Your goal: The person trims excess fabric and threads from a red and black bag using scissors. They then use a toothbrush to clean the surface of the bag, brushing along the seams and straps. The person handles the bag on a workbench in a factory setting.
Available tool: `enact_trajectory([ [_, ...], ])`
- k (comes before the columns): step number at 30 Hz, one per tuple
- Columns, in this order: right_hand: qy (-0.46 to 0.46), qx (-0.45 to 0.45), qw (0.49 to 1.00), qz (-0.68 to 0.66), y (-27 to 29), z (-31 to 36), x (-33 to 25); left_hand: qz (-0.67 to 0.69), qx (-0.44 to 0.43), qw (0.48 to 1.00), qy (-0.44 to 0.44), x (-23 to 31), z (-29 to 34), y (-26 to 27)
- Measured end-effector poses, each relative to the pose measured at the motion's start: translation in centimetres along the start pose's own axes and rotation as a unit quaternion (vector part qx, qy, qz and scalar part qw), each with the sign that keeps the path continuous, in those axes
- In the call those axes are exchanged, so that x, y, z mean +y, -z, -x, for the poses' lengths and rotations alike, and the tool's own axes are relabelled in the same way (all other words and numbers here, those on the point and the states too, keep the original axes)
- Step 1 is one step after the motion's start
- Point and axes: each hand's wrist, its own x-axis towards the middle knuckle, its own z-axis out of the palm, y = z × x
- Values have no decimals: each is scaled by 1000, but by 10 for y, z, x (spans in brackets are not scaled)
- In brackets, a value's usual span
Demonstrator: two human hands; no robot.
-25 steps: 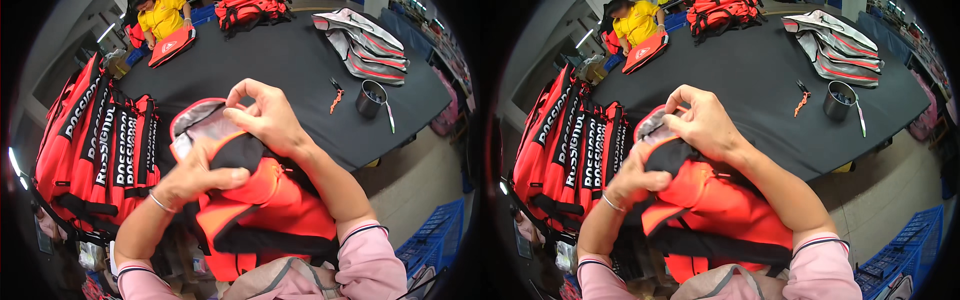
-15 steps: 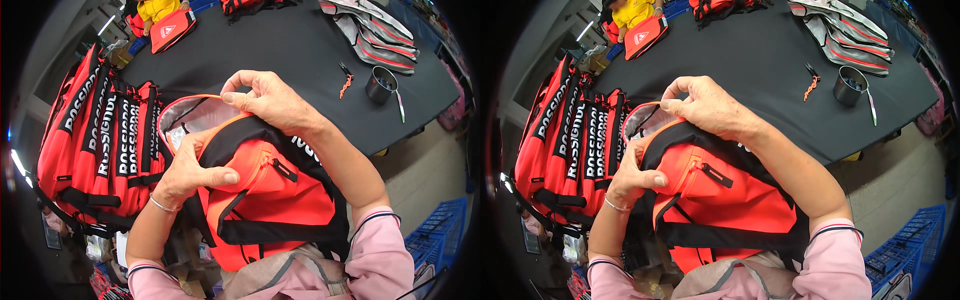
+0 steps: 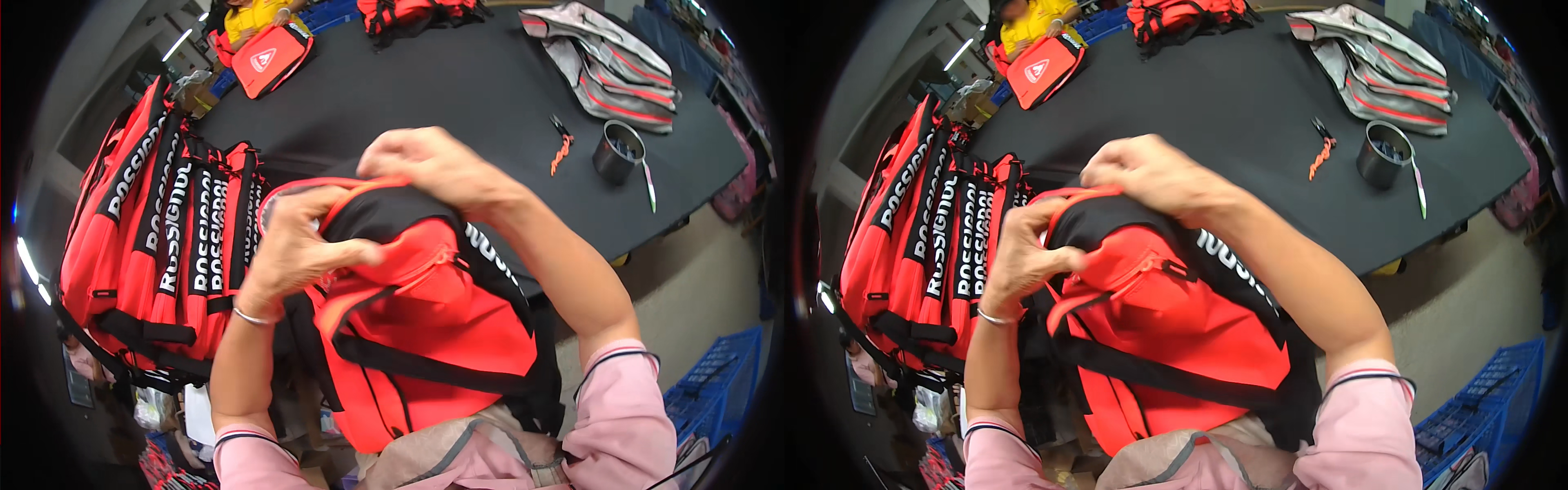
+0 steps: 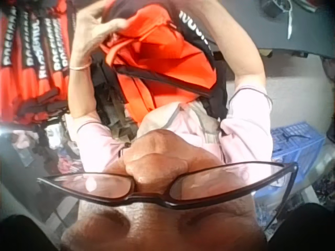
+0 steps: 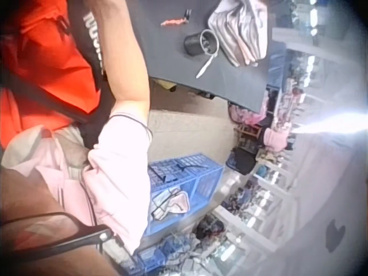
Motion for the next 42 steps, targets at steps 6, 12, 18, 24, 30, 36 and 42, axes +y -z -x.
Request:
enact_trajectory([
  [6, 22, -12, 979, -202, 28, 28, -21, -143, 167, 961, -169, -97, -30, 43],
  [12, 47, 43, 979, -194, 52, 43, -27, 83, 59, 984, -143, -103, -46, 58],
  [18, 31, 53, 987, -151, 47, 36, -24, -56, 93, 993, -45, -111, -33, 65],
  [24, -111, 198, 917, 327, 159, 17, 16, 134, 1, 990, -41, -25, -27, 86],
  [30, 302, 6, 757, 579, 62, -32, -106, 185, 38, 982, 31, 10, -23, 70],
  [36, 84, -103, 828, 545, -19, -22, -102, 97, -14, 992, -74, -37, -16, 81],
  [42, -12, -38, 817, 575, -13, -14, -107, 224, 132, 964, -55, -87, -3, 37],
])
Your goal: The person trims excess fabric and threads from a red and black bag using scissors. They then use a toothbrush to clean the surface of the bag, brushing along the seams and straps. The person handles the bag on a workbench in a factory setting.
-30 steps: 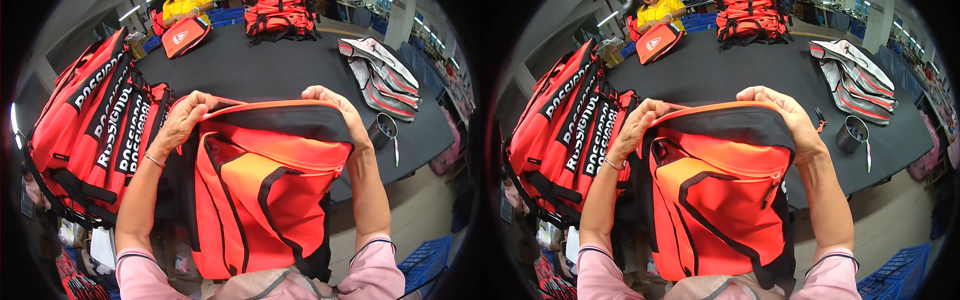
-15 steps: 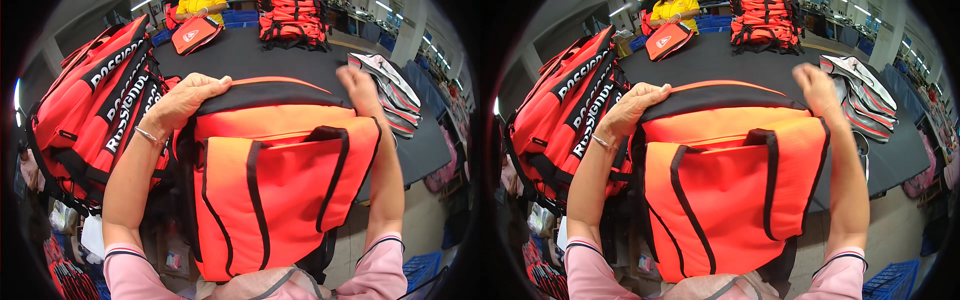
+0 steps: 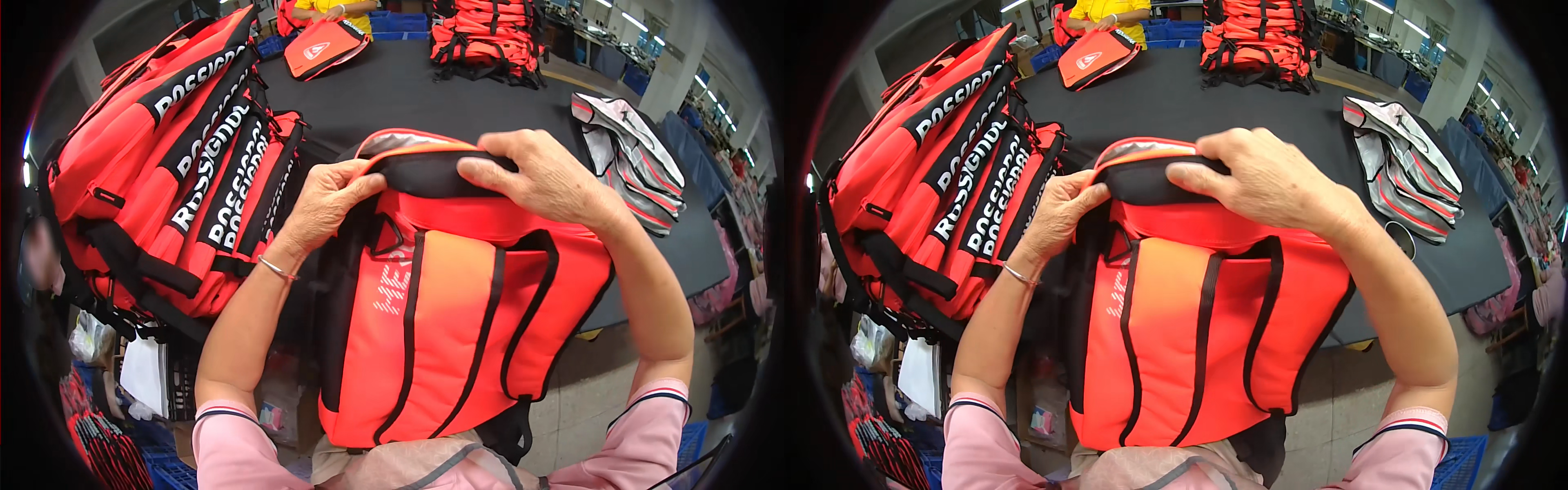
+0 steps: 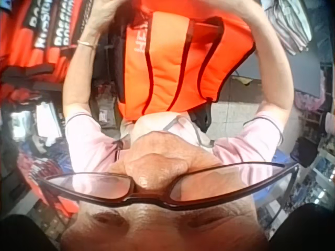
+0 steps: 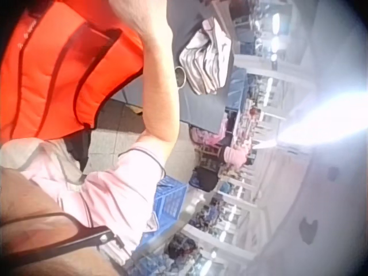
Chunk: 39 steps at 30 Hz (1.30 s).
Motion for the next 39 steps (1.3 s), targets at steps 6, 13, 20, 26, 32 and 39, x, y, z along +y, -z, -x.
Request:
enact_trajectory([
  [6, 27, 96, 995, 1, -11, -17, 0, 344, -11, 939, 22, 41, 24, -30],
  [13, -51, -40, 993, -94, -40, -31, 42, 336, -14, 942, 7, 29, 33, -42],
  [20, 126, 109, 986, -27, -59, -11, 23, -94, 177, 962, -184, 28, 23, -42],
  [26, 152, 129, 980, 26, -58, -5, 18, -91, 71, 993, -22, 45, 30, -37],
  [32, 163, 29, 962, -218, -39, -7, -3, 151, 127, 968, -152, 35, 27, -53],
  [39, 167, 209, 963, 34, -51, -3, 1, -161, 194, 957, -140, 12, 16, -45],
])
